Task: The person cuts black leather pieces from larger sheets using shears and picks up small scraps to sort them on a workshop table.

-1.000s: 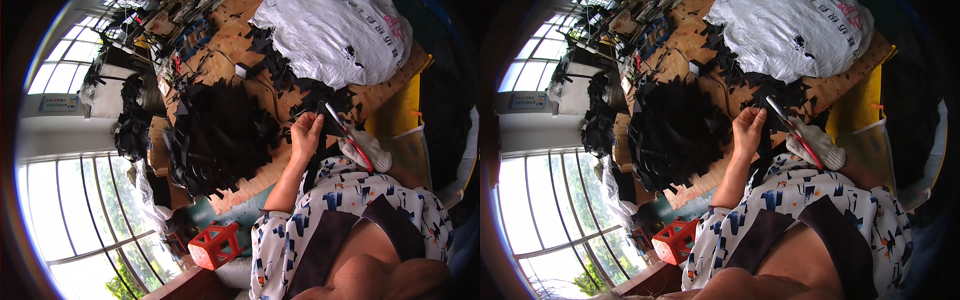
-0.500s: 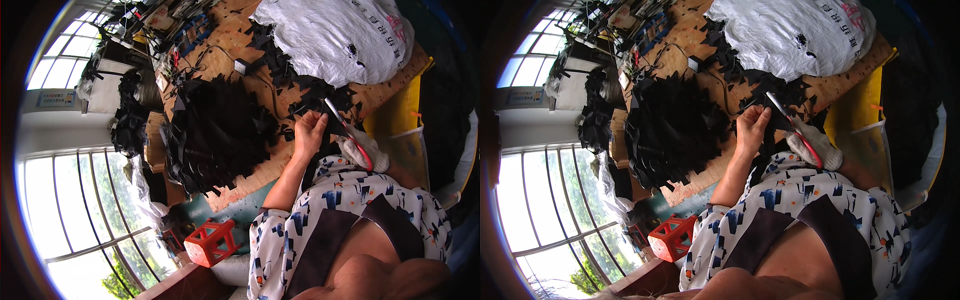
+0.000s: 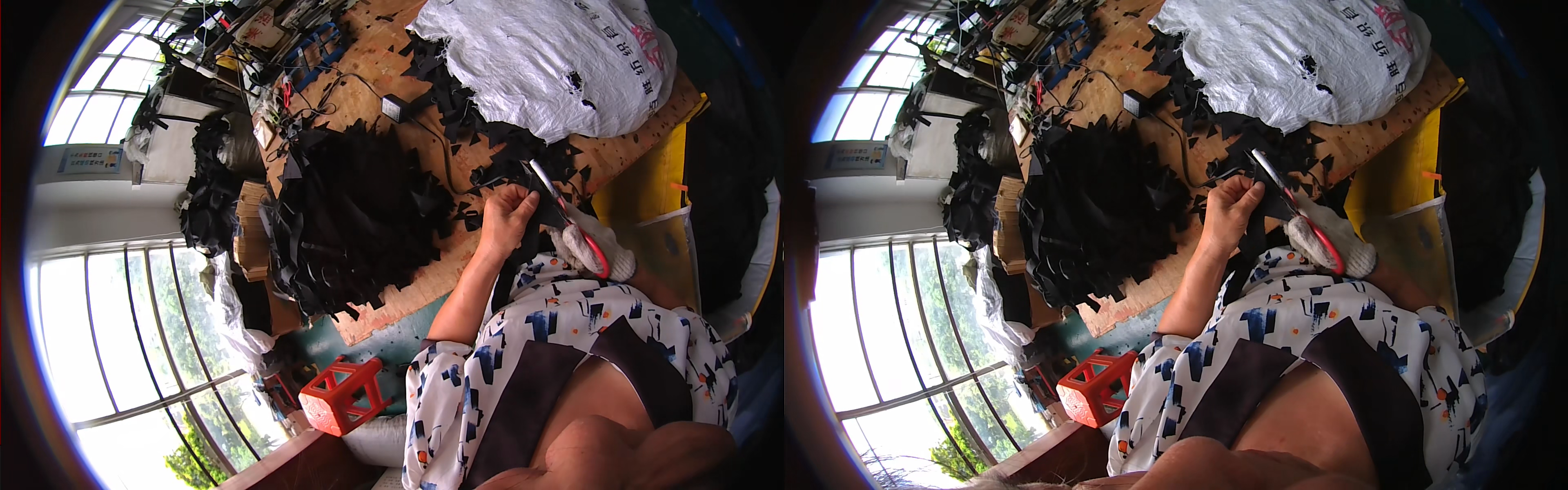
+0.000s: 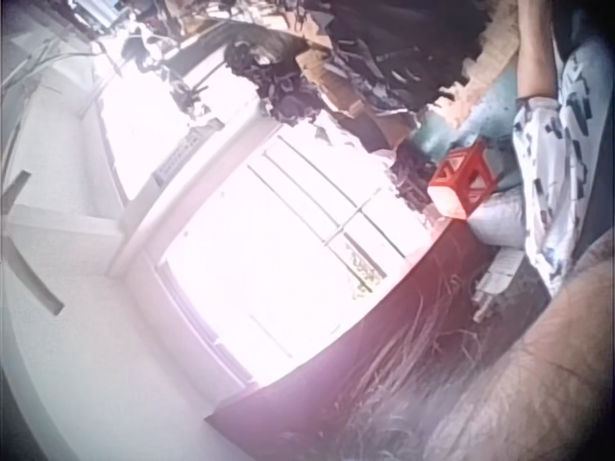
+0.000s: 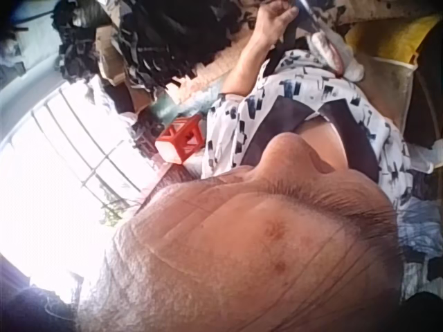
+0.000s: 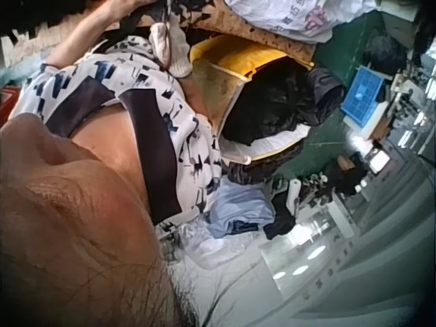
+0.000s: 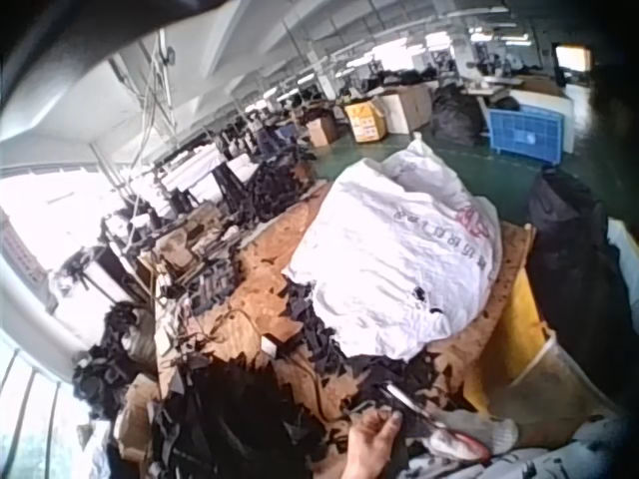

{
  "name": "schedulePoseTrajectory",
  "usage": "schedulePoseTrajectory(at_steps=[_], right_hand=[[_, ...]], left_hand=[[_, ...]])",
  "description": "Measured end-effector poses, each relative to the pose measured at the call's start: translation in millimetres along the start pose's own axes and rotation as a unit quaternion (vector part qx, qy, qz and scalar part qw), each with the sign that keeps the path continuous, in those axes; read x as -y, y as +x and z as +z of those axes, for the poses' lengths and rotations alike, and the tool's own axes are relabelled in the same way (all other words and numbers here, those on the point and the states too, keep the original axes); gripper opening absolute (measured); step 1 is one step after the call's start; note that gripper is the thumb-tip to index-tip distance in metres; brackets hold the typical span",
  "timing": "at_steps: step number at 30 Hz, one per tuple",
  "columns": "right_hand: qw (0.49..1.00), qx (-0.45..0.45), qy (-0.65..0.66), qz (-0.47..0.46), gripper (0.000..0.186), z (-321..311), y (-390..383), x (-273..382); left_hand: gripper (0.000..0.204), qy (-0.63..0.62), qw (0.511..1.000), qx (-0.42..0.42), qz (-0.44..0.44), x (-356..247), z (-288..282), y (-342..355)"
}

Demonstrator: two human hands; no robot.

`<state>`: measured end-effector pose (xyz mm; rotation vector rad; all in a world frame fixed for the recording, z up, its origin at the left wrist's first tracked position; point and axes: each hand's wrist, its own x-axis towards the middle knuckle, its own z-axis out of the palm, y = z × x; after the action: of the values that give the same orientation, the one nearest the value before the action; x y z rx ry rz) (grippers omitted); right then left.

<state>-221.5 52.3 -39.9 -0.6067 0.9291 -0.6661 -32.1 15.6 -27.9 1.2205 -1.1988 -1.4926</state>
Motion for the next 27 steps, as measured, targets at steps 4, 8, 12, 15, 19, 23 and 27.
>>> schedulePoseTrajectory(at_steps=[4, 8, 12, 15, 19, 23, 27], right_hand=[[0.966, 0.014, -0.178, -0.190, 0.038, -2, 0, -8], [0.935, 0.070, -0.234, -0.259, 0.043, -3, -3, -10], [0.877, 0.027, -0.327, -0.352, 0.034, -3, -1, -11], [0.965, 0.059, 0.257, 0.004, 0.026, 5, 3, 2], [0.947, 0.173, 0.269, -0.037, 0.031, -8, 12, 18], [0.949, 0.181, 0.256, -0.034, 0.031, -6, 9, 20], [0.946, 0.168, 0.275, -0.036, 0.031, -11, 12, 7]], left_hand=[[0.017, -0.004, 1.000, 0.002, 0.015, 1, 1, 0], [0.017, -0.006, 1.000, 0.002, -0.009, -2, 1, -1], [0.015, 0.002, 1.000, 0.009, 0.004, 2, 0, -1], [0.014, 0.001, 0.999, 0.033, -0.010, 23, -4, -3], [0.011, -0.058, 0.997, 0.034, -0.025, 18, -7, -10], [0.017, -0.157, 0.987, 0.021, 0.019, 7, -13, -5], [0.015, -0.265, 0.959, -0.062, -0.082, 3, -38, 10]])
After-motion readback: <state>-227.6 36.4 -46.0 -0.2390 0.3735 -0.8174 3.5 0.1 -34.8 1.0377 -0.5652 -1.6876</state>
